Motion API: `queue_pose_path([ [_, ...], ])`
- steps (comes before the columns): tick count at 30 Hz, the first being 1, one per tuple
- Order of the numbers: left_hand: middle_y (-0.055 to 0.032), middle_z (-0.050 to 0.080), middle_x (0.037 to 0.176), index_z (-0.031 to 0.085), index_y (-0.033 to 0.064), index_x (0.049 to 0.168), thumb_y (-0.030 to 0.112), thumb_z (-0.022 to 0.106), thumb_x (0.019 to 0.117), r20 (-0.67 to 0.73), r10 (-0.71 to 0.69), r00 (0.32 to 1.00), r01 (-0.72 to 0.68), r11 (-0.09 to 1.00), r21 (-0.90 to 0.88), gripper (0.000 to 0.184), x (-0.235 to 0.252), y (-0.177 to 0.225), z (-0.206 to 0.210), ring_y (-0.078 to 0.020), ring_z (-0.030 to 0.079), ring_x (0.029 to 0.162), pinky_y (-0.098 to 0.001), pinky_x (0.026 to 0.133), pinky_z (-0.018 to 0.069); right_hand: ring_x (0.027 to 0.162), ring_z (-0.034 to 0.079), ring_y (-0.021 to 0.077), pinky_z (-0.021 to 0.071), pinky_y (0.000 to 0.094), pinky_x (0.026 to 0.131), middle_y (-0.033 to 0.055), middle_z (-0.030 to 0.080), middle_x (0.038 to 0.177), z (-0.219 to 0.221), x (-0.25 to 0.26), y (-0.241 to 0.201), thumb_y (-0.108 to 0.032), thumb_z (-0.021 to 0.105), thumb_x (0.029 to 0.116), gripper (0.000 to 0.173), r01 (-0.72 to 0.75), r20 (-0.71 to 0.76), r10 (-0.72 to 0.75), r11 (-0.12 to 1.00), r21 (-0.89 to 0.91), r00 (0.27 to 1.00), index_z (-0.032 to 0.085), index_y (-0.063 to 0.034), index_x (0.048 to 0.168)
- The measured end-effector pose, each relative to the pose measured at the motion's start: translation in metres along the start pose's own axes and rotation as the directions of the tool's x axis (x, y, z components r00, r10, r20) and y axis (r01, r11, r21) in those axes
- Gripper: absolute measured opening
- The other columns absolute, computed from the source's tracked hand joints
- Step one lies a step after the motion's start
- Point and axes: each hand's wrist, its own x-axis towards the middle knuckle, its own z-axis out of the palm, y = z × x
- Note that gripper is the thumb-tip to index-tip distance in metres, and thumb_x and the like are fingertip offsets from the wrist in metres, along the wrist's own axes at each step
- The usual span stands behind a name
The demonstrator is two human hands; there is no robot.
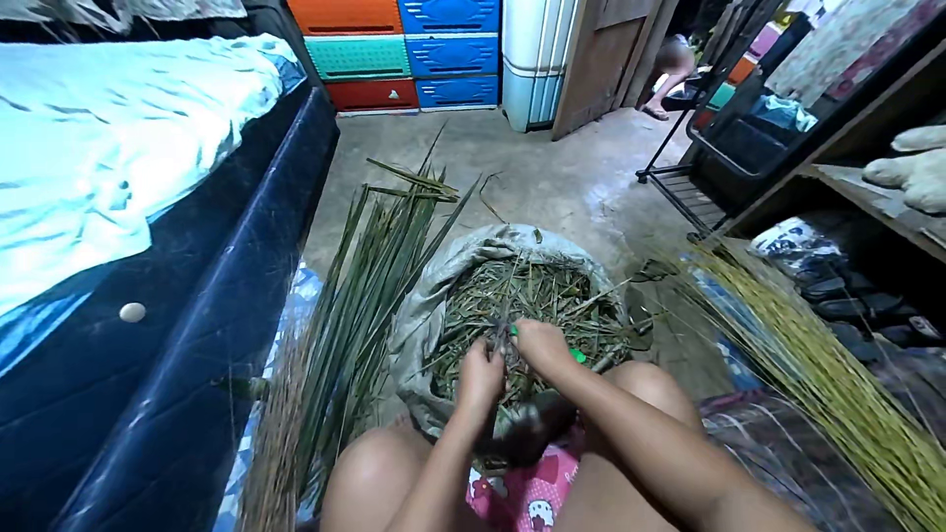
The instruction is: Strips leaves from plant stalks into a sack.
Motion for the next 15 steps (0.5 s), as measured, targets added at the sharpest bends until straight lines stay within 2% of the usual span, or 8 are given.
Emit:
queue_pose_path([
  [6,-0.0081,0.065,0.083,0.055,0.0002,0.131,0.019,0.052,0.1086,0.054,0.01,0.999,-0.01,1.0,0.002,0.029,-0.012,-0.001,0.006,-0.0124,0.063,0.056,-0.0285,0.056,0.0571,0.123,0.064,0.0396,0.051,0.0607,0.097,0.0223,0.067,0.131,-0.016,0.036,0.025,-0.029,0.047,0.1091,0.038,-0.157,-0.042,0.162,0.981,0.113,0.986,0.063,-0.0018,0.131],
  [11,-0.0115,0.067,0.086,0.056,0.0001,0.132,0.02,0.052,0.1086,0.009,0.022,1.0,-0.022,0.999,0.042,0.031,-0.002,-0.006,-0.001,-0.0169,0.066,0.06,-0.0342,0.06,0.0585,0.116,0.066,0.0401,0.0511,0.0621,0.094,0.0229,0.069,0.121,-0.004,-0.005,0.003,-0.032,0.048,0.1086,0.037,0.035,0.059,-0.041,0.995,0.098,0.997,0.066,-0.0023,0.123],
  [13,-0.0118,0.067,0.088,0.057,0.0007,0.131,0.021,0.051,0.1088,0.003,0.027,1.0,-0.027,0.996,0.083,0.031,-0.001,-0.006,-0.003,-0.0178,0.067,0.063,-0.0357,0.062,0.0593,0.117,0.066,0.04,0.051,0.0616,0.093,0.0223,0.069,0.122,-0.002,-0.013,-0.002,-0.031,0.048,0.1088,0.037,0.046,0.084,-0.052,0.997,0.067,0.995,0.066,-0.0023,0.123],
  [15,-0.0126,0.069,0.092,0.057,0.0012,0.131,0.021,0.051,0.1088,0.02,0.027,0.999,-0.029,0.992,0.121,0.031,-0.001,-0.005,0.0,-0.0194,0.068,0.066,-0.0379,0.066,0.0603,0.119,0.066,0.0403,0.0512,0.0618,0.094,0.0222,0.069,0.125,-0.004,-0.004,0.002,-0.029,0.049,0.1083,0.036,0.005,0.047,-0.007,0.999,0.045,0.999,0.065,-0.0023,0.126],
])
